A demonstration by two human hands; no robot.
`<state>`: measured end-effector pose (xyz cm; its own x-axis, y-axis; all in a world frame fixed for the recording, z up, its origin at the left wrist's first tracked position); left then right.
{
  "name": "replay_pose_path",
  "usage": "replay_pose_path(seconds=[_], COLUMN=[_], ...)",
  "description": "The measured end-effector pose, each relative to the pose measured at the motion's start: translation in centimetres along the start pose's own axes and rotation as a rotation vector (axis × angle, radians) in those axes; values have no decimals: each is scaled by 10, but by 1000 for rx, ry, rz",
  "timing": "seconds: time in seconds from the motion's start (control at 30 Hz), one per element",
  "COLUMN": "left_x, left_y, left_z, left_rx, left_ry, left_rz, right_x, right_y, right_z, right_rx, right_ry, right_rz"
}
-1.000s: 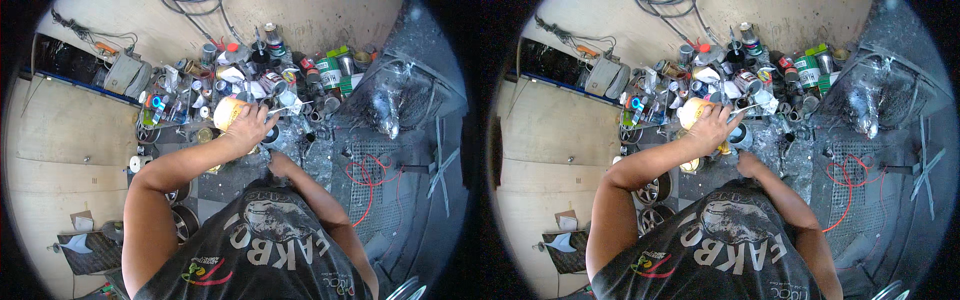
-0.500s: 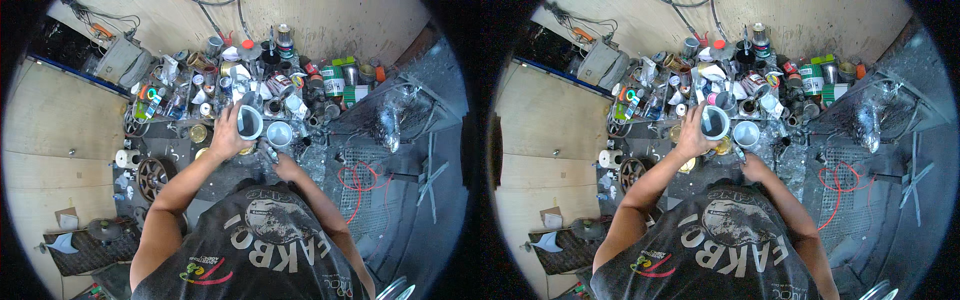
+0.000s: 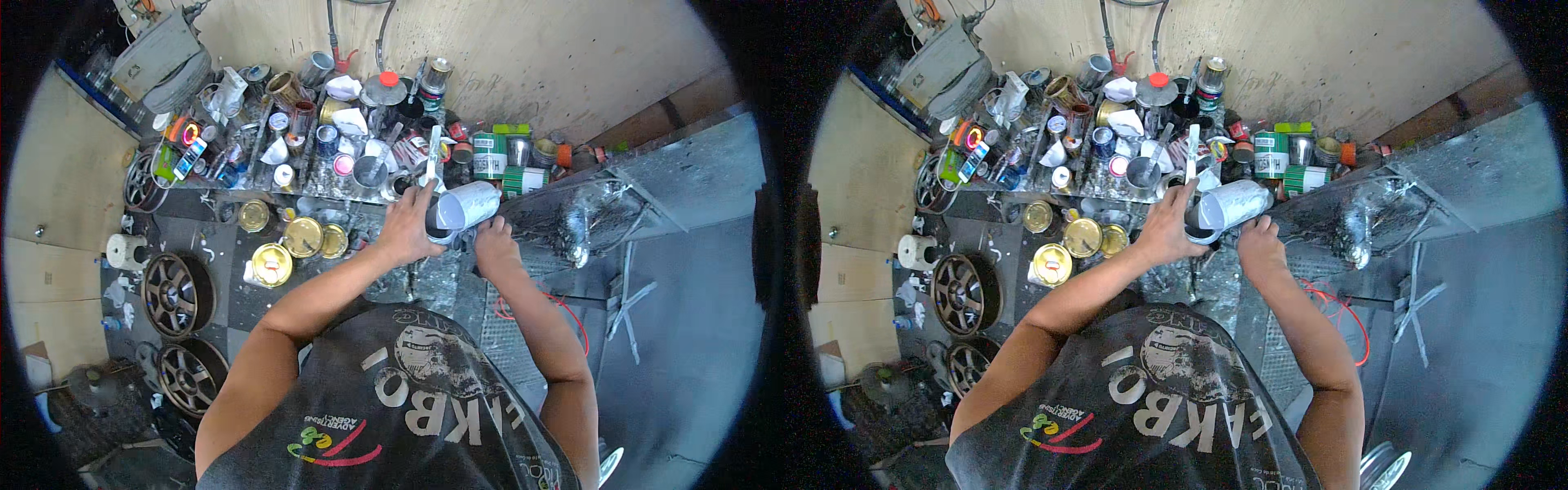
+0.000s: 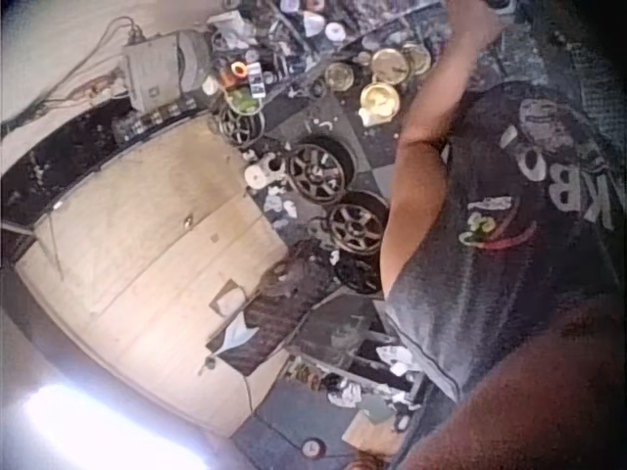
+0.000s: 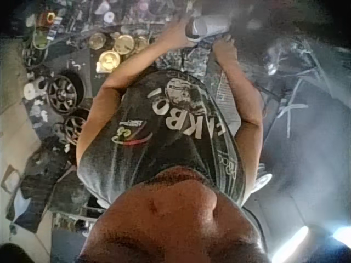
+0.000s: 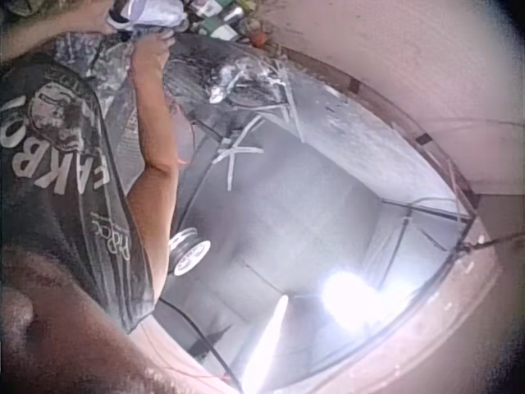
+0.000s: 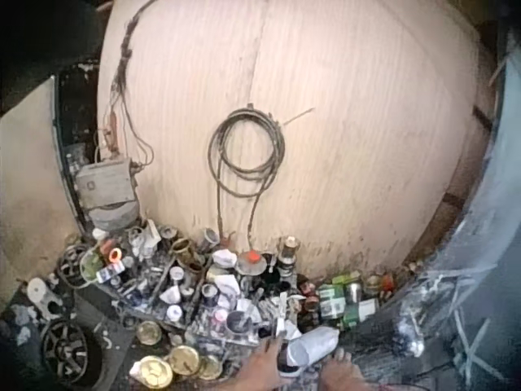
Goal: The person mixes paint, fills a spray gun, and spray-paints a car wheel rim while rotating it by hand. The person then catches a chicken and places it into a wire cage.
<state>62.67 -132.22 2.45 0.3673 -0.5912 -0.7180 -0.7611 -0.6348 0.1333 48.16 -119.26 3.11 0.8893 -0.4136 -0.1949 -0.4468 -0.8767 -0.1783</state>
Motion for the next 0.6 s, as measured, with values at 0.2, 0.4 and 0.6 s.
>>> replay_pose_path(seconds=[0.2,0.4,0.6], left_x=[-16,-35,-53], left_y=[11,12,12], left_z=[12,24,44], left_rx=[-41,-2,-74], left_ry=[-76,-155,-281], left_rz=[62,36,108], right_x=[-29,-61,-88], right_y=[2,-1,-9], right_z=[-37,-76,-98], right_rx=[-118,-217,-388], right_ry=[-249,-324,-405], right_rz=[6,15,-75])
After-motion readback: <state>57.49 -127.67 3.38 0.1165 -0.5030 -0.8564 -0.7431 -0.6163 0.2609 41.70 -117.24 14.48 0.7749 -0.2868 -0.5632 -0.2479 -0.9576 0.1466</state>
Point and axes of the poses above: each hand's wrist, its own y-axis towards the middle knuckle, its own z-axis out of the palm, x = y × z, the point moved 2 cm from there along y, towards the middle knuckle, and after that the axes turned 6 degrees about -x, right-handed, at the moved point
